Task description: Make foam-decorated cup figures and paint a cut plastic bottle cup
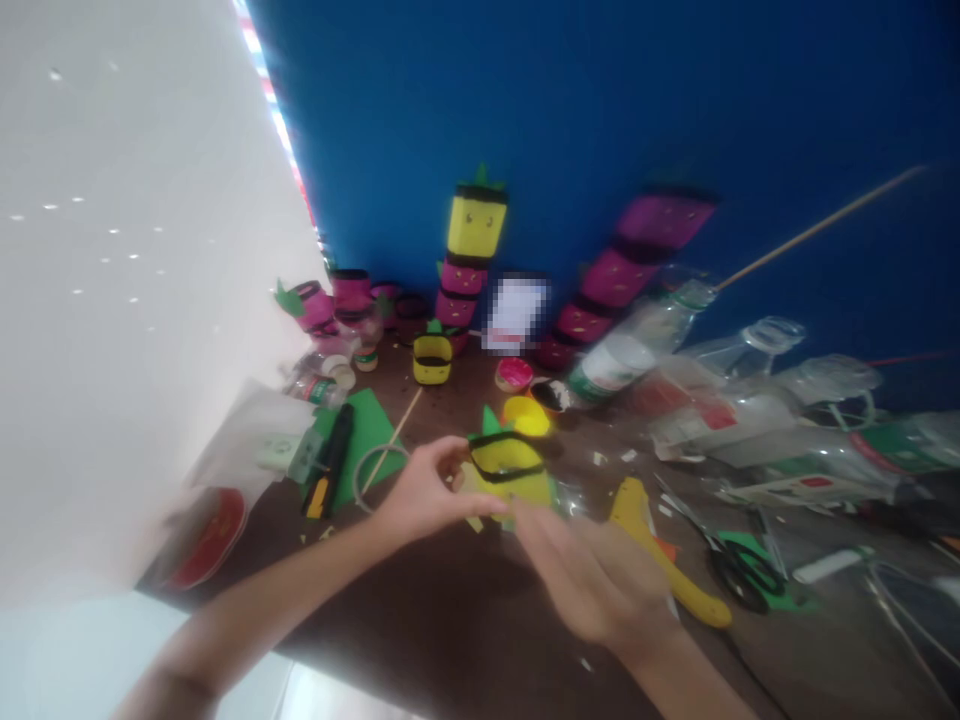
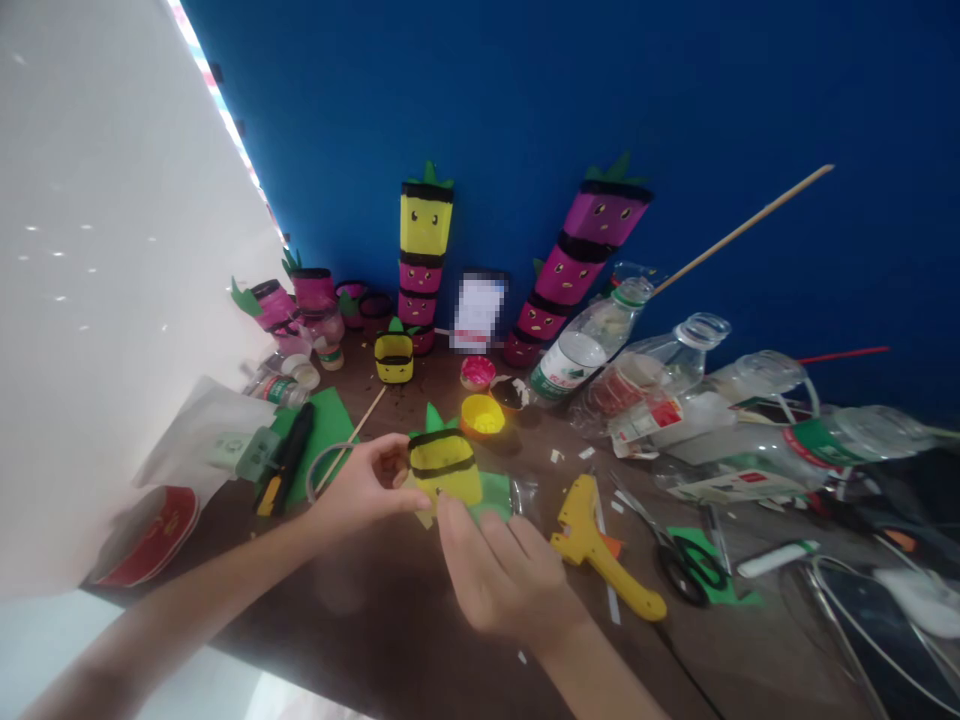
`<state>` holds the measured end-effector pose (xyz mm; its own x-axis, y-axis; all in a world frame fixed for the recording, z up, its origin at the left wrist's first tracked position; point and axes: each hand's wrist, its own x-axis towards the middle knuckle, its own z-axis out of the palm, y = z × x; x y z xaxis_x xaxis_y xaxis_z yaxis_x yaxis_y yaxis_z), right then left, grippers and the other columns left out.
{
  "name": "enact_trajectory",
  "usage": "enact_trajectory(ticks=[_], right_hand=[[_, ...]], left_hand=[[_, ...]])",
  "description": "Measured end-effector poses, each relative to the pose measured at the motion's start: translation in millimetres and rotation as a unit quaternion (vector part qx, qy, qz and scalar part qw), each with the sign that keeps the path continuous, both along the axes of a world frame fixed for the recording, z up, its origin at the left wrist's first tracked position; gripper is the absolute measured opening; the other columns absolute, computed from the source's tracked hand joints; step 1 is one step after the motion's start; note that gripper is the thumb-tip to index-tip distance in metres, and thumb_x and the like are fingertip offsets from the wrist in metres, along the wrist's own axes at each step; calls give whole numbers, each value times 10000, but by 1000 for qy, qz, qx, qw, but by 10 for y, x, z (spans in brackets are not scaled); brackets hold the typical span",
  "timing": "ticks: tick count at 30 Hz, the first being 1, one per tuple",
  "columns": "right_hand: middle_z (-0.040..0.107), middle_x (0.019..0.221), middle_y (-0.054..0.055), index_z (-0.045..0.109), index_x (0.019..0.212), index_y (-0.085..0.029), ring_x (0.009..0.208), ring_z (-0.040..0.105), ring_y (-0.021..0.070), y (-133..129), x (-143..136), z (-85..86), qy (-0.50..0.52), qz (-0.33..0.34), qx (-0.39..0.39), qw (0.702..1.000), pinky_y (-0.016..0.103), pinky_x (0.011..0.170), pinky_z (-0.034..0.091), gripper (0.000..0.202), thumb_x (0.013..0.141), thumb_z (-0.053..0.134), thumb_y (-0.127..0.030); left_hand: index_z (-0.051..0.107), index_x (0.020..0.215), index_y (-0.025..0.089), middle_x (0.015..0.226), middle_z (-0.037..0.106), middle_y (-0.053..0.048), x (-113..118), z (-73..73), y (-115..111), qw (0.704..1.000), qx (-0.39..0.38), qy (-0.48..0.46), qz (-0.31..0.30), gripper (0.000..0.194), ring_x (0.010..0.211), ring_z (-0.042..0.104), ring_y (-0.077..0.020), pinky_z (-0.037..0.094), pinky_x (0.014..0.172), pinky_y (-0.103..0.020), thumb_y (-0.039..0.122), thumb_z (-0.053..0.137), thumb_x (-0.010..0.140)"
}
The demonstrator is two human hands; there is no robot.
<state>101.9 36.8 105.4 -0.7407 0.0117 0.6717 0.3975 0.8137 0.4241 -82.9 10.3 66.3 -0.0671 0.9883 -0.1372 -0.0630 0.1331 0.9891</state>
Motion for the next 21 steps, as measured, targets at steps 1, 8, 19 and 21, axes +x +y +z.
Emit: enact_trajectory(ticks=[1, 8, 19, 21], right_hand=[[683, 788, 36, 694, 777, -149, 608, 519, 133, 1, -1, -3, 0, -2, -3, 1000, 299, 561, 355, 145, 785, 558, -101], [690, 777, 47, 693, 827, -123, 627, 539, 160, 13, 24, -48, 0, 3, -27, 1000, 313, 559, 359, 122, 758, 596, -100], [672, 719, 5, 685, 901, -139, 624, 522, 143, -25, 24, -148, 33, -20, -43, 998, 310, 605, 400, 249, 668, 703, -224], [668, 713, 5, 684, 909, -138, 624, 517, 142, -26, 17, -150, 29, -22, -42, 998, 307, 600, 396, 258, 668, 701, -229]], left_hand=[[628, 887, 134, 708, 558, 16, -2, -6, -1, 1000, 0, 1, 1, 520, 605, 405, -82, 299, 549, -205, 366, 841, 474], [629, 897, 138, 688, 540, 23, -11, -31, -7, 1000, -1, 14, -1, 539, 589, 386, -81, 300, 548, -211, 397, 836, 473], [604, 870, 147, 642, 481, 42, -12, -40, -23, 999, -3, 49, 13, 553, 577, 357, -80, 291, 535, -213, 456, 823, 467], [601, 889, 149, 658, 493, 38, -12, -45, -26, 998, -6, 54, 11, 574, 578, 362, -81, 297, 536, -215, 462, 824, 462]])
